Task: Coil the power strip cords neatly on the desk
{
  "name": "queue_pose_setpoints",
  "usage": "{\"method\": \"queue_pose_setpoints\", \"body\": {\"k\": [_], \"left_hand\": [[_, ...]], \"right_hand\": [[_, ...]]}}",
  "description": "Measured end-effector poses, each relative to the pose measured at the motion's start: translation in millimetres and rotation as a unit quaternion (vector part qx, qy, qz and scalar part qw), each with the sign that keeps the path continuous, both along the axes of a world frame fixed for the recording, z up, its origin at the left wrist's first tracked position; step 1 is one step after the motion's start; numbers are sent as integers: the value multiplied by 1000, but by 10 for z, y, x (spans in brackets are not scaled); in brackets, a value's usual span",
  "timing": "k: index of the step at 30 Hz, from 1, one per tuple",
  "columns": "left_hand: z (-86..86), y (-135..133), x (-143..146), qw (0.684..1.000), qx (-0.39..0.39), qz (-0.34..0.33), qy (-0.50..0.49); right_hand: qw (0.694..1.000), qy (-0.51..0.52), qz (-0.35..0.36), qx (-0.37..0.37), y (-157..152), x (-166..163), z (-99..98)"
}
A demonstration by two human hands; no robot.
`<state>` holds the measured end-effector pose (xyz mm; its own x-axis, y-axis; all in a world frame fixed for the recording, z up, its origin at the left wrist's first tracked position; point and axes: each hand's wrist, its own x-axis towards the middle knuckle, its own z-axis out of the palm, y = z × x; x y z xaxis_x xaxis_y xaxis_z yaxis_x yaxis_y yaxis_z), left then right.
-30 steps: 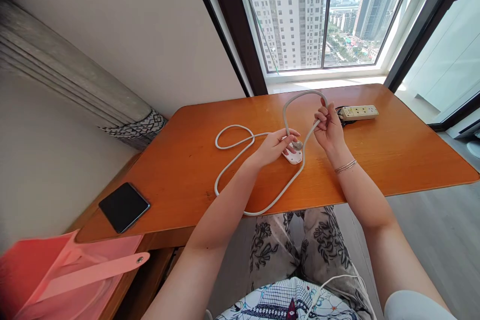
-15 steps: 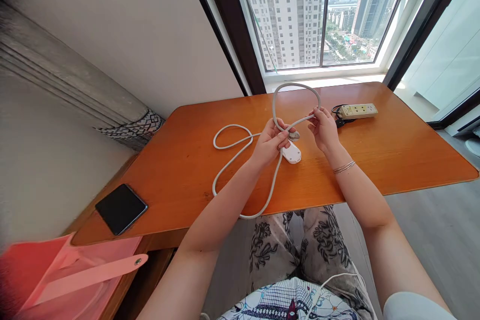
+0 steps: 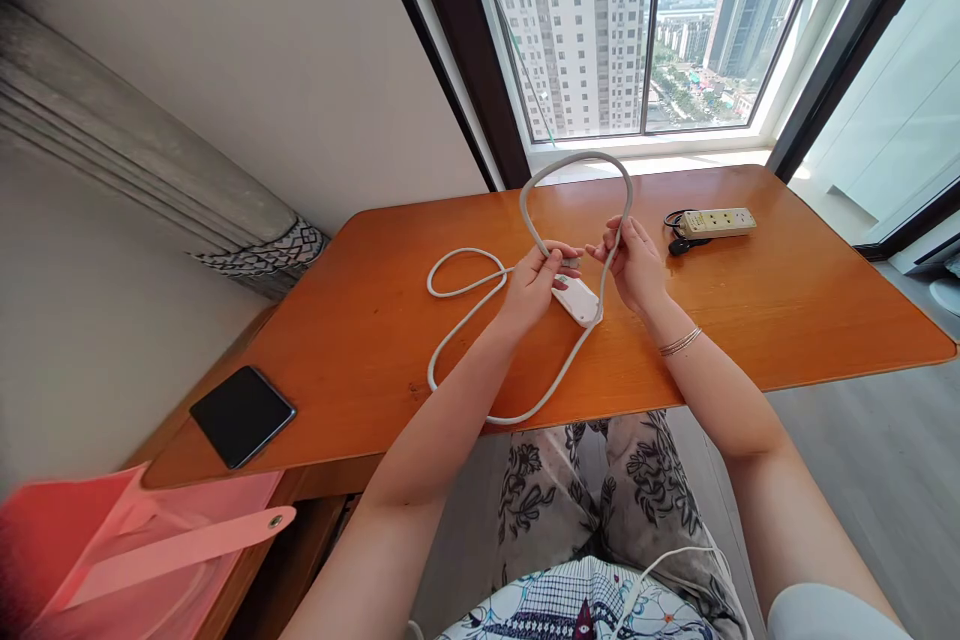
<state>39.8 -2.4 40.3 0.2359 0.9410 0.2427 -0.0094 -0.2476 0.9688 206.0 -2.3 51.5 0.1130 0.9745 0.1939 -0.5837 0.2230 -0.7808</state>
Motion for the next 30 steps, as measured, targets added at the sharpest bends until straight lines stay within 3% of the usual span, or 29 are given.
{"method": "queue_pose_setpoints", "body": {"k": [2,4,8,11,13,16,19,24,27,30], "left_hand": [[75,27,-137,996,66,50,43],[175,45,-288,994,88,59,35],[390,-14,-486,989,-7,-40,-139],[494,-98,-466,975,1,-72,-211],[515,-130,-389,977,59,-84,-188],[505,-131,-258,969,221,-103,-35],[499,-116,-169,911,351,-87,196],[469,-102,-77,793,375,-106,468],[424,-98,-28,743,373,-93,549],[419,-106,-4,711,343,-57,611]], "right_hand": [[999,10,-42,0,34,93,30],[996,-6,-84,-6,92,201,37],[982,-130,-133,-29,216,325,-60],[941,-309,-139,-4,220,265,-168],[894,-430,-117,48,161,180,-207],[815,-564,-29,128,29,66,-205],[756,-624,42,191,-56,23,-188],[700,-678,36,222,-24,30,-240],[713,-674,42,187,10,9,-279],[784,-604,43,140,12,-11,-283]]}}
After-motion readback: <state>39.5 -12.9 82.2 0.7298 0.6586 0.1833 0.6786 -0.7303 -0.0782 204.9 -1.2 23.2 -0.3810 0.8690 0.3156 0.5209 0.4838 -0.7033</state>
